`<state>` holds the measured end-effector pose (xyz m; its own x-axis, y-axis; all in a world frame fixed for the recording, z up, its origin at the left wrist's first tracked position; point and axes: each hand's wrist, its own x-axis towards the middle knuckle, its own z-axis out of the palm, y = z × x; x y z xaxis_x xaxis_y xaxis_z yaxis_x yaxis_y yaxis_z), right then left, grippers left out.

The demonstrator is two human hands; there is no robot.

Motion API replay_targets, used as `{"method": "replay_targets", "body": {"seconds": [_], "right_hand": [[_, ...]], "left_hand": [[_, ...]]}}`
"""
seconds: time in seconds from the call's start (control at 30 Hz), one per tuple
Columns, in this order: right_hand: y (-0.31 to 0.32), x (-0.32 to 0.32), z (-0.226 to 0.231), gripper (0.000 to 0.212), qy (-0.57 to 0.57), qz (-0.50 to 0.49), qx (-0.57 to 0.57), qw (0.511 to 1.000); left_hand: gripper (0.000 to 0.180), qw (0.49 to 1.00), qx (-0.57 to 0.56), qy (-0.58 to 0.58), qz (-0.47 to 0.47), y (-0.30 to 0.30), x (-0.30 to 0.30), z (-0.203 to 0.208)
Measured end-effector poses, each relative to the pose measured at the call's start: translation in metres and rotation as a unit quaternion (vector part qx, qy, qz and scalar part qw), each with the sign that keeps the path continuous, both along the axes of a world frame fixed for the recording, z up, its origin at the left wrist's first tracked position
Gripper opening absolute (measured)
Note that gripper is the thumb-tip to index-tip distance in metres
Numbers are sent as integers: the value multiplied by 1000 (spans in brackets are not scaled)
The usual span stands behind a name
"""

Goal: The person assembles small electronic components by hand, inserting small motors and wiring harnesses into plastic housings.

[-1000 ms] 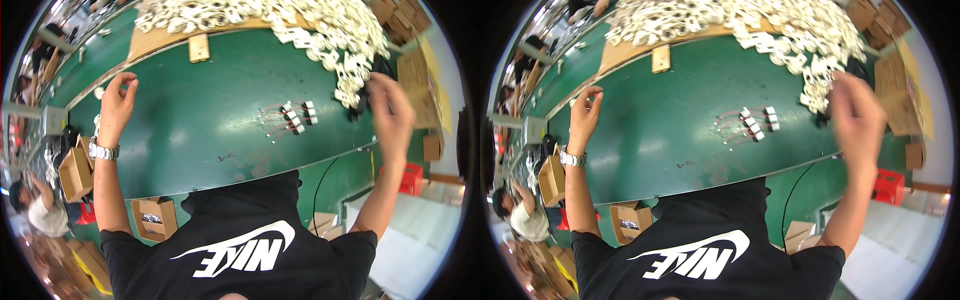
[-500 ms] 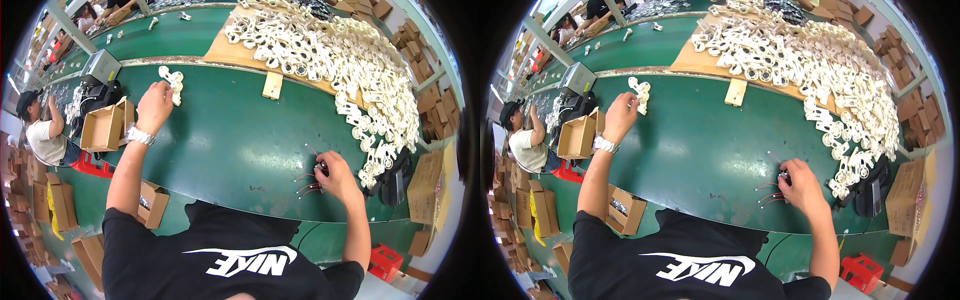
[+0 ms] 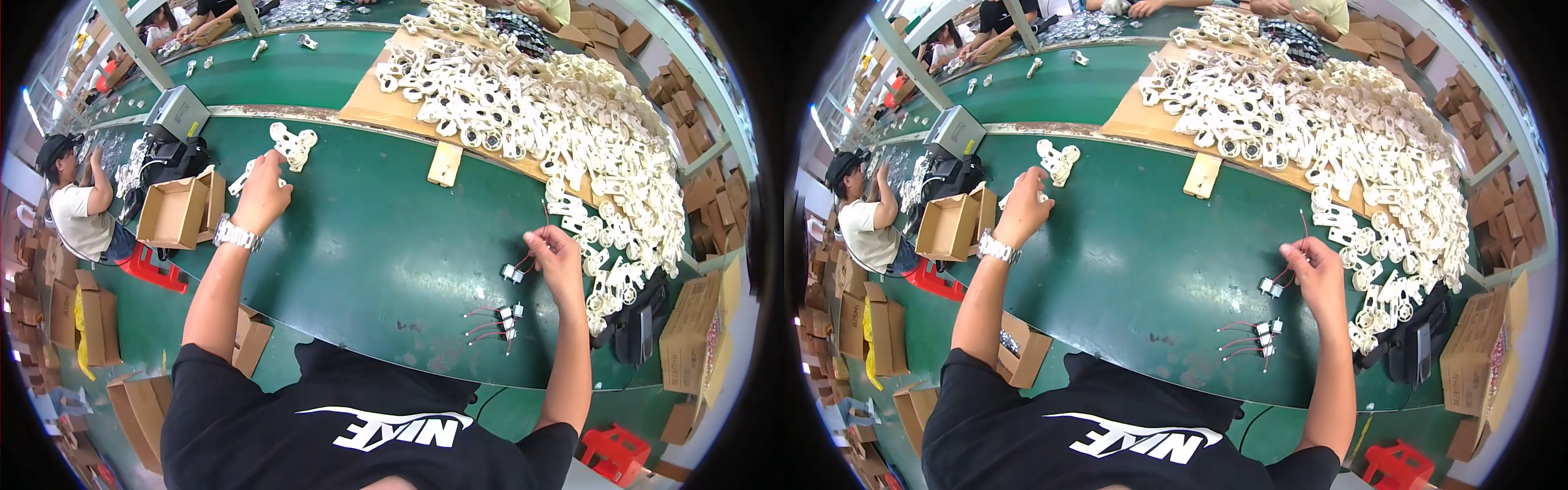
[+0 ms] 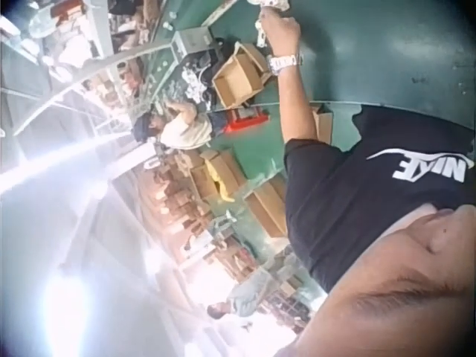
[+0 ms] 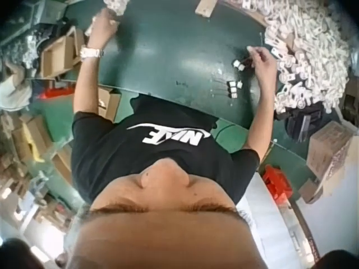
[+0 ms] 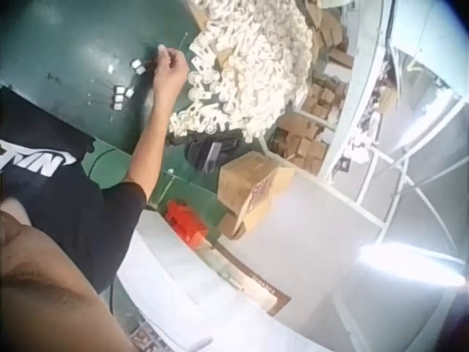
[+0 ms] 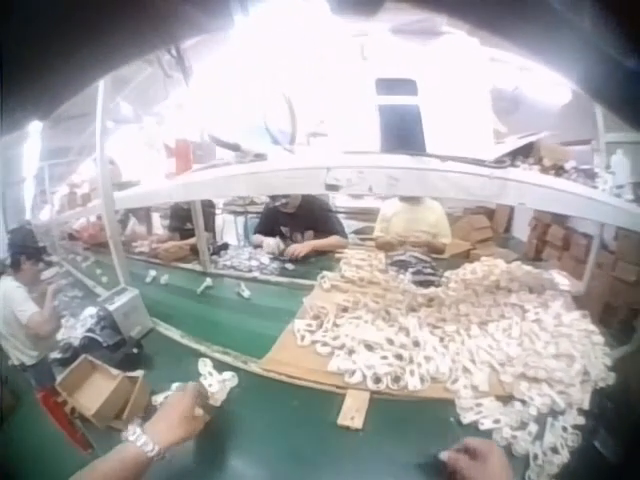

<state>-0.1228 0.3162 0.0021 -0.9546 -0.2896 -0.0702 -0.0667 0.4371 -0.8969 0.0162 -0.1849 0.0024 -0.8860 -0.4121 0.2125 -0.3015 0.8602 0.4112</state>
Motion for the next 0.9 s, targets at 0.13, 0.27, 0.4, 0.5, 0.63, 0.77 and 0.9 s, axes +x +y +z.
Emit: {"method": "replay_targets", "body": {"seconds": [0.13, 0.27, 0.4, 0.5, 0.63, 0.77, 0.9], "right_hand": [[5, -24, -13, 42, -15, -5, 46, 999], [6, -36, -28, 41, -23, -8, 33, 999], [-33, -34, 6, 40, -69, 61, -1, 996], [-54, -30, 6, 34, -30, 64, -44, 997], [-58, -19, -8, 24, -12, 69, -58, 996], [-55, -22, -31, 27, -52, 71, -68, 994], [-60, -4, -7, 43, -83, 41, -74, 993]], "left_hand": [[43, 998, 6, 59, 38, 12, 15, 14], [63, 983, 101, 154, 5, 32, 6, 18], [63, 839, 524, 129, -72, 87, -34, 15], [33, 619, 737, 109, -250, 121, -87, -33], [23, 302, 934, 42, -188, 179, -125, -53], [39, 317, 917, 12, -243, 185, -115, -65], [31, 339, 893, 0, -296, 194, -120, -70]]}}
